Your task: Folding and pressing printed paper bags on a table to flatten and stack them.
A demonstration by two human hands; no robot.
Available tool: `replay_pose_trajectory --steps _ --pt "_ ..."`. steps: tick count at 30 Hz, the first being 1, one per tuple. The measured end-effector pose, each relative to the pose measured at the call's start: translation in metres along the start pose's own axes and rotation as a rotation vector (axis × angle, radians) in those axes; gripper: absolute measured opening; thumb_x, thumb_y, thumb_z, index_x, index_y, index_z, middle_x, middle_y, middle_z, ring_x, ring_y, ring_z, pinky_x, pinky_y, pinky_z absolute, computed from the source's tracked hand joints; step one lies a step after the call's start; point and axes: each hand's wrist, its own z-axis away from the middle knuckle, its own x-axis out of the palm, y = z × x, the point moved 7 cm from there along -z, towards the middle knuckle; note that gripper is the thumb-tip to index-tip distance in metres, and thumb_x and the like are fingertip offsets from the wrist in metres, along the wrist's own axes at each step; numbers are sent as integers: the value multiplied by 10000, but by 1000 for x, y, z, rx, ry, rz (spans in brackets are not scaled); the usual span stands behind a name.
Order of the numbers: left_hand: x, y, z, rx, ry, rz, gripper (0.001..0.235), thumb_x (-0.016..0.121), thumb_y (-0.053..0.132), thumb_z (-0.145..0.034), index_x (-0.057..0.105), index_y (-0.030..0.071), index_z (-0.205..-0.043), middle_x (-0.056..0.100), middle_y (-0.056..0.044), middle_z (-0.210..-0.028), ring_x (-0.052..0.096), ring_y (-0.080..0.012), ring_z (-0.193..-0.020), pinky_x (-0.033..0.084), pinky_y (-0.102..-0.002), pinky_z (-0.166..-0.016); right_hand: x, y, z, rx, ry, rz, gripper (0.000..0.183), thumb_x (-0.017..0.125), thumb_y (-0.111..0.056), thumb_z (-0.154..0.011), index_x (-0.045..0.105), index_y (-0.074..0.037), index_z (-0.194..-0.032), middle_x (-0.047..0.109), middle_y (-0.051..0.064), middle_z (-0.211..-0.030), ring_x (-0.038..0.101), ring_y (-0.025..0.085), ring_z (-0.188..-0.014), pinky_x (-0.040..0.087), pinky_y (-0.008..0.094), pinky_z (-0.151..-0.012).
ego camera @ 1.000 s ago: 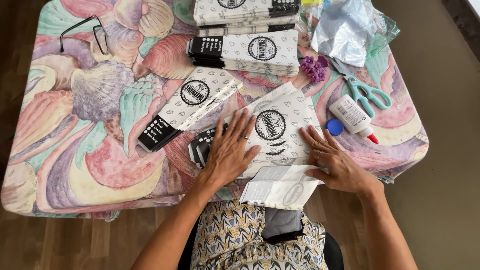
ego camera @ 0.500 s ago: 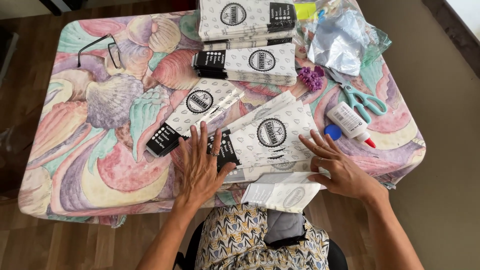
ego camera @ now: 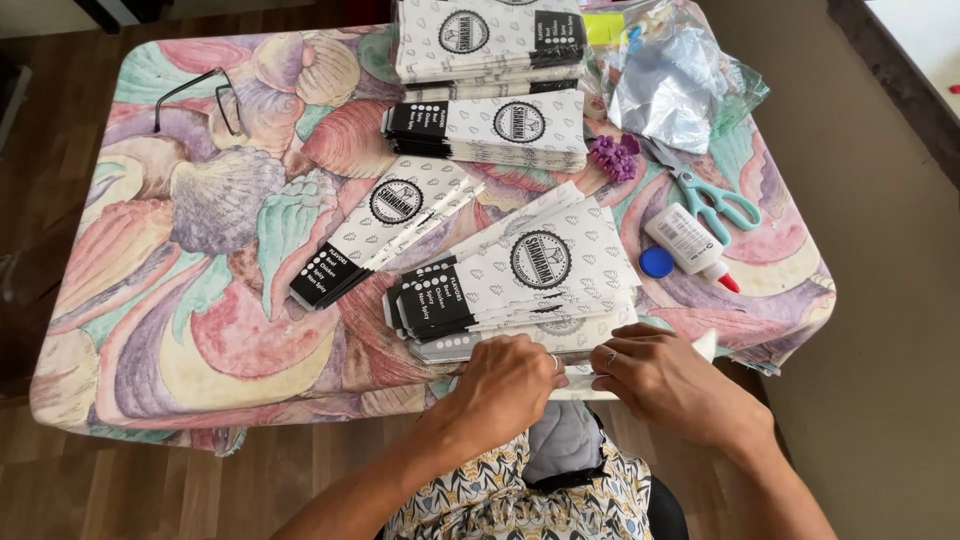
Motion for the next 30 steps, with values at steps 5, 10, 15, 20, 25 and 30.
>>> replay_pose_trajectory --steps 5,10,15,20,25,30 --pt "-21 -11 2 -102 67 295 159 836 221 -850 794 77 -904 762 -45 -752 697 -185 -579 578 -283 -553 -4 2 4 18 100 4 280 612 -309 -1003 586 -67 -1140 711 88 -1024 678 325 -890 532 456 -827" --pt "-40 -17 6 -147 141 464 212 913 225 -712 832 142 -890 794 -36 -768 713 -116 -594 554 -308 -563 -17 -11 2 -60 210 -5 243 571 -299 -1006 601 -120 -1169 692 61 -1263 688 256 -1078 496 484 -1045" --pt "-56 -11 12 -206 133 636 133 931 191 -687 840 133 -765 789 -22 -675 564 -22 -526 442 -256 -493 -18 -12 -1 -66 244 -14 164 605 -245 -996 626 -111 -1090 672 66 -1234 657 244 -1089 464 492 -1059" --pt "-61 -16 9 -222 88 638 115 917 186 -742 837 117 -789 789 -21 -688 494 -32 -465 396 -210 -425 -27 -30 -5 -74 266 -57 221 567 -234 -1009 567 -49 -888 641 116 -1303 605 333 -1187 443 563 -1098" --pt "-104 -37 0 -146 204 329 100 814 218 -899 823 120 -918 807 -2 -756 498 -32 -371 379 -175 -336 -46 -70 18 -125 335 65 170 656 -143 -960 543 -50 -871 499 144 -1515 428 508 -1440 419 694 -1152" --pt "-174 -55 -4 142 628 5 138 840 180 -878 787 77 -803 802 -31 -868 617 -45 -510 479 -216 -419 -35 -80 65 -98 124 -137 229 446 -152 -1045 618 -44 -940 742 111 -1270 752 294 -1116 662 419 -838"
